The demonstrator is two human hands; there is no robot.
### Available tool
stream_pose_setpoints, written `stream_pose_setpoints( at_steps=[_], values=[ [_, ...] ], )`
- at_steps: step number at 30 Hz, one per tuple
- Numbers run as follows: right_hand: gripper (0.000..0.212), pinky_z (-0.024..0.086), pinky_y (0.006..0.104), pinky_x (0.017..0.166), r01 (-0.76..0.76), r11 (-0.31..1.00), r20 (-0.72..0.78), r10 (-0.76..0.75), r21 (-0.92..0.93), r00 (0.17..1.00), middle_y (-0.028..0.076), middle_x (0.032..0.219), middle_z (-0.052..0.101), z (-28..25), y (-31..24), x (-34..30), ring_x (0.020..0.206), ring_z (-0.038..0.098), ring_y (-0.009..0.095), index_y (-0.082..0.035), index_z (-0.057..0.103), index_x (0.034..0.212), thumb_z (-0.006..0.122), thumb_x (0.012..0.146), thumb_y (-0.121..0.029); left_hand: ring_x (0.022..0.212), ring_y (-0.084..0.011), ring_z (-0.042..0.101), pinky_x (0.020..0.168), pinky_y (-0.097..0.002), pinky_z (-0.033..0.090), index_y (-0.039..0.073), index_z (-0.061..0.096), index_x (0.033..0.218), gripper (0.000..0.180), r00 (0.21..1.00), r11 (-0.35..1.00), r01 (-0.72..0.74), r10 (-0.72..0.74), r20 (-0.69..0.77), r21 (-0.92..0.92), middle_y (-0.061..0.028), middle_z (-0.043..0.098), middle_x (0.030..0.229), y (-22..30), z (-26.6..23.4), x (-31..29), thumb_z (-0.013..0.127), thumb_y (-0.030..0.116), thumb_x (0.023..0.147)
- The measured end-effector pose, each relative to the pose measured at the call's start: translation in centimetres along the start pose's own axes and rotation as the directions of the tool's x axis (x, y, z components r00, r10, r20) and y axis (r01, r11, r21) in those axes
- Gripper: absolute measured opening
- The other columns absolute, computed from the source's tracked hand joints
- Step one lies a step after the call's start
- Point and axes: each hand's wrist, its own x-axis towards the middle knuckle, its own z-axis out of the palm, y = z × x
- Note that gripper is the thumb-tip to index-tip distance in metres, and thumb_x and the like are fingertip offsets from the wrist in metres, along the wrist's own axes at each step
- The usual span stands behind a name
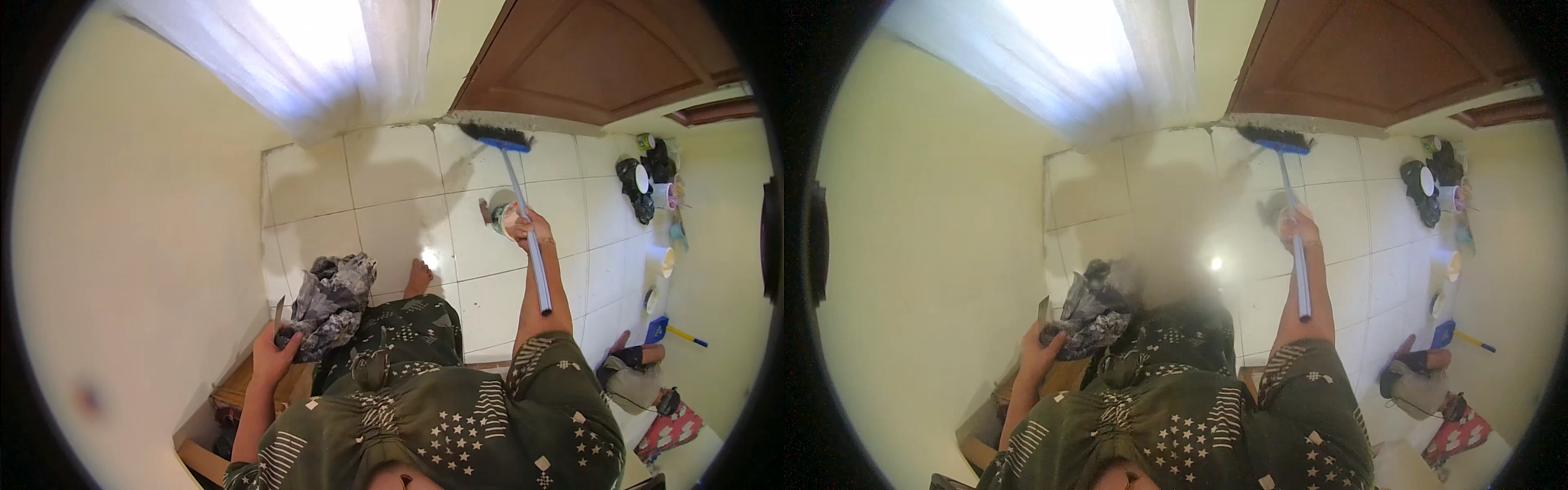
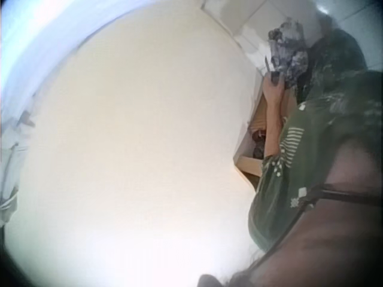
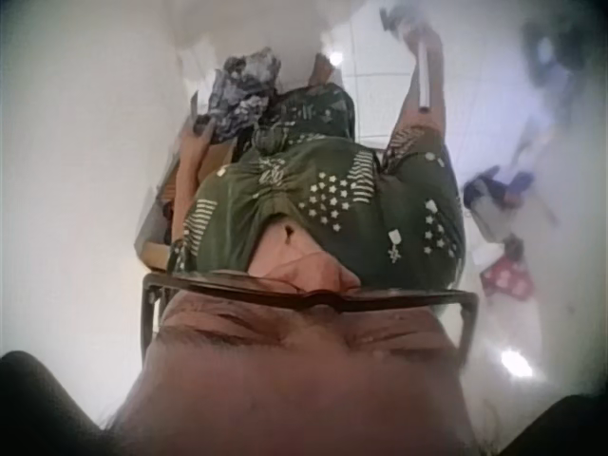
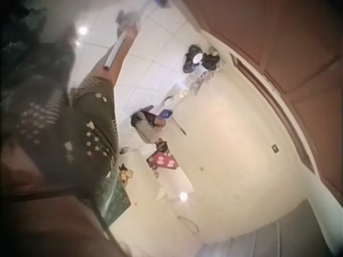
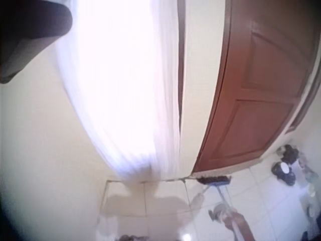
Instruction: The person cleans the floor by first scraping the grout lines between tiles with a small scraper, then using a piece of cloth to wipe the surface, and finally sweeping the area with a broom.
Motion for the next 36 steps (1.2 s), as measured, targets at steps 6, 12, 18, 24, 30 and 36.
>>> stream_pose_setpoints(
  at_steps=[6,12,18,24,30,36],
  values=[
    [0.015,0.025,0.0240,0.031,-0.281,0.955,-0.338,0.234,-0.097,0.912,-0.002,0.049,0.037,-2.6,8.8,-4.5,0.033,0.029,0.009,-0.012,0.046,0.080,0.054,0.085,-0.023,0.070,-0.0200,0.058,0.066,-0.0319,0.045,0.001,0.057,0.091,0.029,0.998,0.995,0.057,-0.056,-0.016,0.077,-0.0121,0.061,0.076,-1.3,0.2,0.0,0.068,0.022,0.074],
    [0.012,0.029,0.0259,0.033,-0.333,0.920,-0.370,0.241,-0.208,0.897,0.001,0.047,0.037,3.2,6.1,-18.9,0.033,0.032,0.011,-0.010,0.051,0.089,0.051,0.087,-0.022,0.071,-0.0205,0.058,0.067,-0.0322,0.046,0.001,0.057,0.091,0.029,0.995,0.994,0.100,-0.099,-0.017,0.036,-0.0117,0.061,0.077,-0.4,0.6,-0.2,0.068,0.022,0.073],
    [0.016,0.027,0.0249,0.032,0.071,0.994,-0.202,-0.085,-0.078,0.976,0.000,0.047,0.036,-4.4,1.1,-9.9,0.034,0.032,0.011,-0.008,0.049,0.087,0.045,0.090,-0.024,0.071,-0.0205,0.058,0.067,-0.0327,0.046,0.001,0.057,0.091,0.029,0.999,0.998,0.032,-0.031,-0.036,0.046,-0.0112,0.061,0.076,-1.3,2.0,0.0,0.068,0.022,0.073],
    [0.019,0.026,0.0229,0.031,-0.033,0.943,-0.240,0.118,0.331,0.964,-0.002,0.047,0.034,-5.3,-3.1,3.0,0.034,0.032,0.010,-0.010,0.049,0.086,0.047,0.089,-0.028,0.068,-0.0207,0.057,0.065,-0.0332,0.046,0.000,0.056,0.089,0.029,0.997,0.992,0.073,-0.075,0.017,0.107,-0.0112,0.060,0.073,-1.2,1.8,0.7,0.068,0.022,0.073],
    [0.017,0.024,0.0276,0.029,-0.123,0.992,-0.379,0.118,0.013,0.918,0.000,0.042,0.034,-5.4,7.5,-1.0,0.030,0.032,0.014,-0.013,0.046,0.077,0.055,0.084,-0.026,0.065,-0.0165,0.055,0.061,-0.0306,0.045,0.001,0.056,0.085,0.027,0.993,0.993,0.116,-0.116,0.003,0.023,-0.0091,0.059,0.069,1.3,1.0,0.5,0.069,0.020,0.073],
    [0.016,0.030,0.0309,0.031,-0.279,0.875,-0.460,0.074,-0.395,0.885,0.005,0.048,0.039,3.0,5.9,-15.2,0.033,0.035,0.014,-0.005,0.049,0.084,0.052,0.084,-0.020,0.063,-0.0159,0.053,0.060,-0.0307,0.044,0.000,0.055,0.083,0.027,0.996,0.997,0.081,-0.081,0.023,0.020,-0.0074,0.057,0.067,1.0,0.5,0.4,0.069,0.022,0.072]
  ],
)
